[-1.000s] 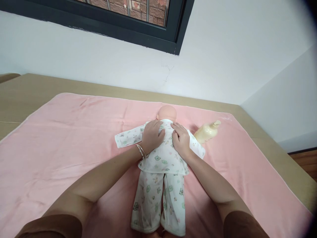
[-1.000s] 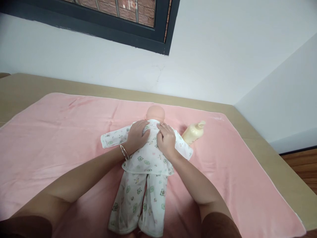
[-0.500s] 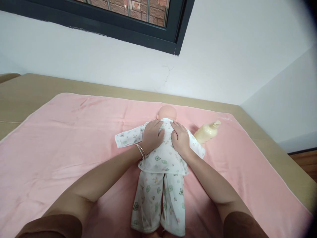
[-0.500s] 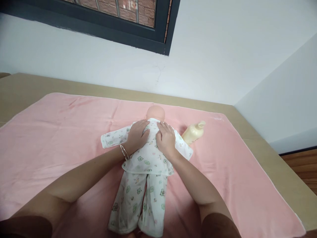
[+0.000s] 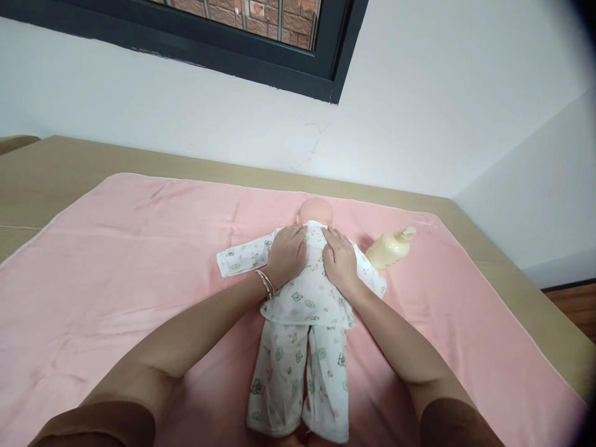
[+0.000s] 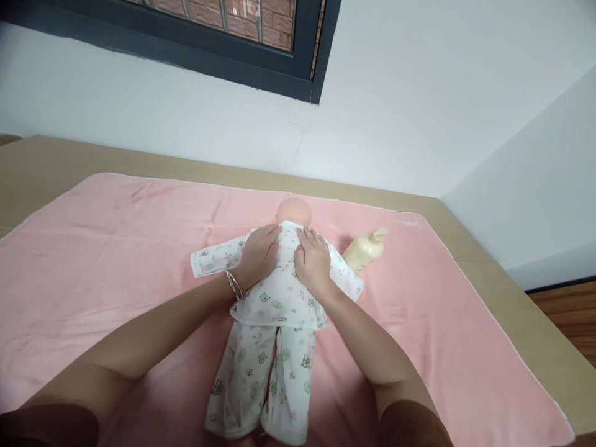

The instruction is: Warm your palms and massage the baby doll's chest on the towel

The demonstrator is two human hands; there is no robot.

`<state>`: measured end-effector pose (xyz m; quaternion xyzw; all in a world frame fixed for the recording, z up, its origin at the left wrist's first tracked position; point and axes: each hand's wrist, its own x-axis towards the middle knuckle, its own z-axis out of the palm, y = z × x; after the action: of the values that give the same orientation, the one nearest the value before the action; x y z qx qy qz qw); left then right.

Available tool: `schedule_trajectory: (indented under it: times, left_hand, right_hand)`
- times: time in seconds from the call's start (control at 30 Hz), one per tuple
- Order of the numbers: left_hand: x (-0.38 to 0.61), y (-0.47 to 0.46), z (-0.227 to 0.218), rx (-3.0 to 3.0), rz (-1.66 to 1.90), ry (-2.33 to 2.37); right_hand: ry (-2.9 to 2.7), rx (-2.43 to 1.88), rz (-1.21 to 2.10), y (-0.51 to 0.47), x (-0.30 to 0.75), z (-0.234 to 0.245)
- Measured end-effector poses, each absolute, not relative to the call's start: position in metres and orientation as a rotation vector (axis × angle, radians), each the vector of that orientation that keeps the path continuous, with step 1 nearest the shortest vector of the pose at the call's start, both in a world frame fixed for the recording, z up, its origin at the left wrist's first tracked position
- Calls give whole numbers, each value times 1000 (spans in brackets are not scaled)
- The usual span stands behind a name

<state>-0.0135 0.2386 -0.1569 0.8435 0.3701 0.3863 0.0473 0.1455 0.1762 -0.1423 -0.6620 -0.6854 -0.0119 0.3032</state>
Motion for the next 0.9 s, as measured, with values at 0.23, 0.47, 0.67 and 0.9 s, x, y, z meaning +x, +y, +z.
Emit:
schedule_trajectory:
  times: [0.23,0.47,0.67,0.9]
  left_hand:
    - [-14,239,-157,2505,1212,1124]
    - [-13,240,-159,2482,1241,1111]
    - [-12,239,-158,2483,1226,1129]
    - [-11,238,-157,2480,1186,1199]
  right_hand:
    - [-1812,-1760,-36,177,145,-142]
    - [-1815,-1758,-42,176,144,-141]
    - [-1818,-1761,-46,175,144,-141]
    - [-1857,-1794,-36,176,144,-138]
